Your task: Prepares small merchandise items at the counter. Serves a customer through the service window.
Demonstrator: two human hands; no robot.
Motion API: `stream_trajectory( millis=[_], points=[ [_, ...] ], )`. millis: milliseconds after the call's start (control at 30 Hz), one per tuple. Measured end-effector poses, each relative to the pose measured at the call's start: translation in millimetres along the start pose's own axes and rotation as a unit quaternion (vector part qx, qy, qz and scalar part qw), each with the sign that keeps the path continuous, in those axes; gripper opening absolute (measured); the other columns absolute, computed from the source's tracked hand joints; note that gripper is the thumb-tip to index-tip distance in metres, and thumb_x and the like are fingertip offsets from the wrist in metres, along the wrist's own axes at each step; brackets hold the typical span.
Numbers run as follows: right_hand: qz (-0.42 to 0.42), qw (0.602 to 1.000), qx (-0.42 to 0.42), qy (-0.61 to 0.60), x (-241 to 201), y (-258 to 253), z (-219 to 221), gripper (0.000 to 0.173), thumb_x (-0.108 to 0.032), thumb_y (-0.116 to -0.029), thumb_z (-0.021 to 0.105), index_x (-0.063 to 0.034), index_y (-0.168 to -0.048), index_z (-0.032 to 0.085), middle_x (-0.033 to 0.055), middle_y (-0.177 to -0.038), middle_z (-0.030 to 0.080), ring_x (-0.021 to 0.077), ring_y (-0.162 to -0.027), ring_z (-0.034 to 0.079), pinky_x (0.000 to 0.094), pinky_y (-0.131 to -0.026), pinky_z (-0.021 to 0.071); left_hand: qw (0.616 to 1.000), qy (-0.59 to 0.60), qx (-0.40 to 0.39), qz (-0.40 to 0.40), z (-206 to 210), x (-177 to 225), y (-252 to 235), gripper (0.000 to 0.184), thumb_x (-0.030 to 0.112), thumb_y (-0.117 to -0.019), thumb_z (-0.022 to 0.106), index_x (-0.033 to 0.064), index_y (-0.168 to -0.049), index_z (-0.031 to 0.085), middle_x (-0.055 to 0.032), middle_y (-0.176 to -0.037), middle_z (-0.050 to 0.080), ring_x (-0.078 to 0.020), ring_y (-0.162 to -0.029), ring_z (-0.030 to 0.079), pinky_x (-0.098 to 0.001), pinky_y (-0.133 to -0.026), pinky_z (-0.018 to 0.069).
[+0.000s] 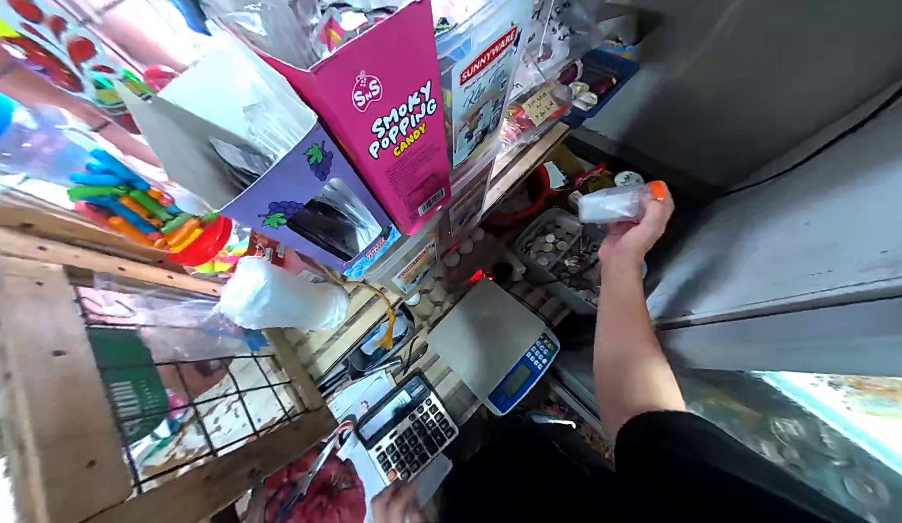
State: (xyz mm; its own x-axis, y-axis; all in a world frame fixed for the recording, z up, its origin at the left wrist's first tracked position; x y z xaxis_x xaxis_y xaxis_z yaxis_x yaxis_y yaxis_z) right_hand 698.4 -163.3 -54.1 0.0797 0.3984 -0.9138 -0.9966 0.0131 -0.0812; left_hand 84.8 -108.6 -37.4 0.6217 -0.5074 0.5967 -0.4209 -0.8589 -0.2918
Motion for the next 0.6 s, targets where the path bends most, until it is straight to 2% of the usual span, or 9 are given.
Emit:
stream_trajectory(
  millis=[67, 100, 200, 267, 300, 367, 467, 533, 600],
  points=[
    [0.085, 0.976, -0.198, -0.024, -10, 57, 40, 0.052, -0.031, -0.1072, 0.038, -0.0182, -0.156, 0.026, 0.0029, -0.134, 0.057, 0.0157, -0.114, 0.063, 0.0381, -0.095, 0.0559, 0.996, 0.082, -0.01, 0.043, 24, 37, -37, 0.018, 0.01, -0.0975, 0.057, 0.0047, -0.101, 0.074, -0.0108, -0.103, 0.069, -0.0144, -0.104, 0.065, -0.0253, -0.097, 0.0526],
    [0.124, 0.948, -0.292, -0.007, -13, 92, 58, 0.059, -0.041, -0.1033, 0.046, -0.0224, -0.156, 0.027, 0.0009, -0.13, 0.061, 0.0153, -0.109, 0.065, 0.0378, -0.09, 0.0579, 0.992, 0.119, -0.018, 0.048, 30, 52, -59, 0.019, 0.014, -0.1004, 0.056, 0.0075, -0.107, 0.072, -0.0083, -0.108, 0.068, -0.0107, -0.107, 0.064, -0.0239, -0.097, 0.0529],
    [0.186, 0.811, -0.547, 0.09, -16, 206, 90, 0.098, -0.064, -0.0799, 0.075, -0.0257, -0.158, 0.029, -0.0019, -0.119, 0.069, 0.0107, -0.097, 0.068, 0.0338, -0.081, 0.0603, 0.973, 0.21, -0.081, 0.058, 39, 93, -124, 0.037, 0.018, -0.1, 0.06, 0.0004, -0.133, 0.063, -0.017, -0.132, 0.062, -0.0206, -0.122, 0.061, -0.0377, -0.104, 0.0518],
    [0.189, 0.704, -0.679, 0.086, -30, 272, 98, 0.112, -0.056, -0.0694, 0.088, -0.0187, -0.157, 0.029, -0.002, -0.112, 0.072, 0.0097, -0.098, 0.07, 0.0326, -0.086, 0.061, 0.945, 0.239, -0.193, 0.109, 50, 119, -144, 0.056, 0.026, -0.1, 0.064, 0.0029, -0.149, 0.049, -0.0167, -0.154, 0.048, -0.027, -0.143, 0.046, -0.048, -0.117, 0.0399],
    [0.194, 0.664, -0.718, 0.079, -36, 294, 98, 0.113, -0.051, -0.0677, 0.091, -0.0166, -0.157, 0.03, -0.0011, -0.113, 0.072, 0.0101, -0.102, 0.07, 0.033, -0.091, 0.0602, 0.926, 0.253, -0.242, 0.143, 52, 131, -146, 0.055, 0.026, -0.1005, 0.064, 0.0055, -0.15, 0.049, -0.0135, -0.157, 0.046, -0.0256, -0.145, 0.044, -0.0472, -0.118, 0.0389],
    [0.193, 0.615, -0.761, 0.076, -44, 314, 95, 0.11, -0.045, -0.0684, 0.092, -0.0157, -0.155, 0.031, -0.0009, -0.112, 0.072, 0.0089, -0.102, 0.07, 0.0315, -0.092, 0.0597, 0.894, 0.283, -0.291, 0.191, 50, 146, -141, 0.038, 0.019, -0.1001, 0.065, 0.0076, -0.136, 0.064, -0.0098, -0.143, 0.059, -0.0206, -0.133, 0.055, -0.0396, -0.111, 0.0486],
    [0.152, 0.554, -0.803, 0.159, -41, 328, 81, 0.093, -0.034, -0.071, 0.091, -0.0117, -0.148, 0.043, 0.0039, -0.115, 0.07, 0.0113, -0.103, 0.069, 0.0343, -0.092, 0.0597, 0.9, 0.289, -0.274, 0.177, 46, 135, -134, 0.031, 0.015, -0.0965, 0.071, 0.0053, -0.126, 0.07, -0.0096, -0.137, 0.062, -0.0172, -0.127, 0.06, -0.0356, -0.107, 0.0537],
    [0.084, 0.538, -0.791, 0.279, -32, 336, 74, 0.072, -0.032, -0.0719, 0.089, -0.0113, -0.133, 0.059, 0.0062, -0.104, 0.072, 0.0164, -0.094, 0.07, 0.0429, -0.084, 0.0593, 0.922, 0.279, -0.225, 0.148, 45, 121, -130, 0.037, 0.014, -0.0933, 0.075, 0.0034, -0.128, 0.068, -0.0109, -0.136, 0.062, -0.0171, -0.124, 0.062, -0.0357, -0.104, 0.0558],
    [0.008, 0.53, -0.76, 0.377, -24, 338, 69, 0.062, -0.03, -0.0743, 0.088, -0.013, -0.128, 0.062, 0.0107, -0.099, 0.072, 0.0289, -0.089, 0.071, 0.0579, -0.077, 0.0569, 0.94, 0.269, -0.183, 0.103, 53, 104, -123, 0.04, 0.015, -0.0923, 0.076, 0.0033, -0.129, 0.066, -0.0117, -0.13, 0.064, -0.0169, -0.117, 0.065, -0.0351, -0.1, 0.0575]
  ],
)
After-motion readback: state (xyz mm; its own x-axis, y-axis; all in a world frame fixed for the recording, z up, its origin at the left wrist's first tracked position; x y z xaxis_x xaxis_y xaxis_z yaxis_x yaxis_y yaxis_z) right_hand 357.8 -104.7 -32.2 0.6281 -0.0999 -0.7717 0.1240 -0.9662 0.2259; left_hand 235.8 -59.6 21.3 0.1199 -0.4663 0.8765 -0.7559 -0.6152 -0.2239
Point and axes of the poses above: each hand's wrist, its own y-axis away from the middle knuckle, its own z-axis out of the palm, x = y × z, the point moved 10 cm from there along -y, towards the middle knuckle
